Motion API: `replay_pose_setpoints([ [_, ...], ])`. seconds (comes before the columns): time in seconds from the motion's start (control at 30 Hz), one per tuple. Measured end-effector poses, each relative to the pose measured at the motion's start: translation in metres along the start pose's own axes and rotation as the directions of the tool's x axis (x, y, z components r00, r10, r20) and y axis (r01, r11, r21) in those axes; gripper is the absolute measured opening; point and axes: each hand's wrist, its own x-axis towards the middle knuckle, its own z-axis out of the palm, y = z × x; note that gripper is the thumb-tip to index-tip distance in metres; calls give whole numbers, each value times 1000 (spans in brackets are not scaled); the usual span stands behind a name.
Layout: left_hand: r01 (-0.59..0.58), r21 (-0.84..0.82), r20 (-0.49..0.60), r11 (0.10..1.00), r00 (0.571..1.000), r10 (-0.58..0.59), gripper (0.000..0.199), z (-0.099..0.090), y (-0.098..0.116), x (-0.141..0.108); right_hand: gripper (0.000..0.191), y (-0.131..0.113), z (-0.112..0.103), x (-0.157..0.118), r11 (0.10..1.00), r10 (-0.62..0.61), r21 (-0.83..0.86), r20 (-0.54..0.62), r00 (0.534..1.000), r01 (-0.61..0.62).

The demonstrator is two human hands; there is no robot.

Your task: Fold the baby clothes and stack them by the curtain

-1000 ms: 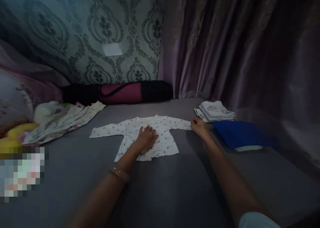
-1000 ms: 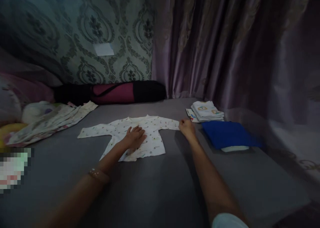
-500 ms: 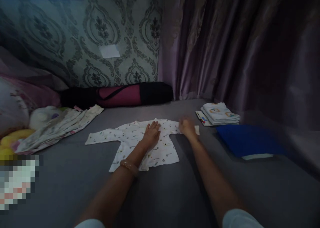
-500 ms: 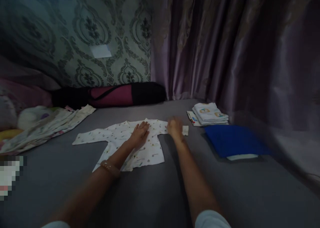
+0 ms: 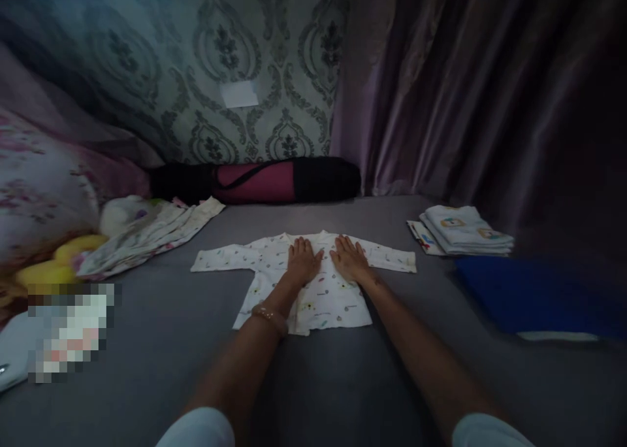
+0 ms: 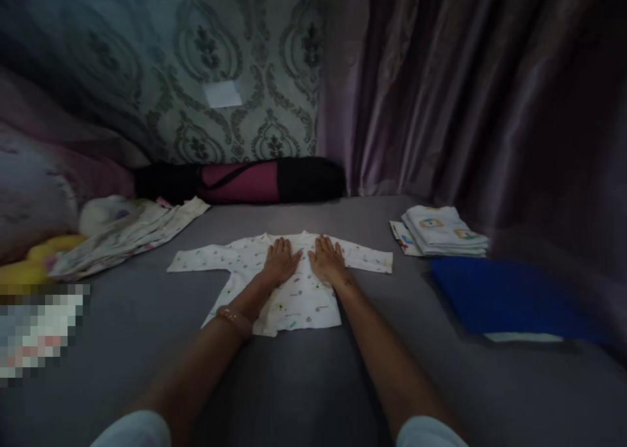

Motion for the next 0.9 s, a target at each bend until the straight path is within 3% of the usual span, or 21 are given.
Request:
replay_pose_setpoints([
  [0.07,-29,-41,5,999,1000,29,70,-17,-18,0,63,9,-9,-2,998,14,65,31,999,-16],
  [0.13,2,-20,-116,1000,993,-5,64,-35,-51,-5,64,26,-17,-7,997,61,59,-83,995,-56],
  [0.2,129,48,-268,990,957,-112,61,-48,-94,-16,62,46,-21,-15,993,118,3,-216,969,-121],
  [0.23,194,79,-316,978,935,-160,61,-51,-117,-23,60,56,-22,-20,988,148,-18,-228,962,-156],
  [0.33,368,102,-322,924,891,-319,62,-47,-173,-43,45,77,-20,-33,966,237,-50,-221,946,-254],
  [0.43,423,95,-253,901,886,-389,66,-33,-199,-54,32,83,-17,-40,959,260,-58,-212,942,-278],
  [0.53,430,109,-230,896,888,-398,67,-29,-204,-57,38,81,-17,-40,951,282,-68,-201,938,-300],
  [0.67,425,105,-203,899,894,-399,66,-46,-191,-56,59,66,-23,-36,935,324,-96,-165,931,-342],
  [0.73,262,117,-234,958,945,-230,64,-53,-173,-55,58,46,-25,-35,943,275,-141,-172,946,-300],
  [0.8,-75,140,-211,987,972,104,62,-52,-147,-54,56,19,-23,-33,979,47,-189,-183,982,-82],
  [0.83,-230,130,-157,965,956,249,63,-48,-133,-53,56,4,-20,-31,983,-78,-179,-151,985,50],
  [0.9,-337,100,-100,936,933,347,65,-36,-108,-51,56,-23,-11,-28,958,-266,-132,-88,960,253],
])
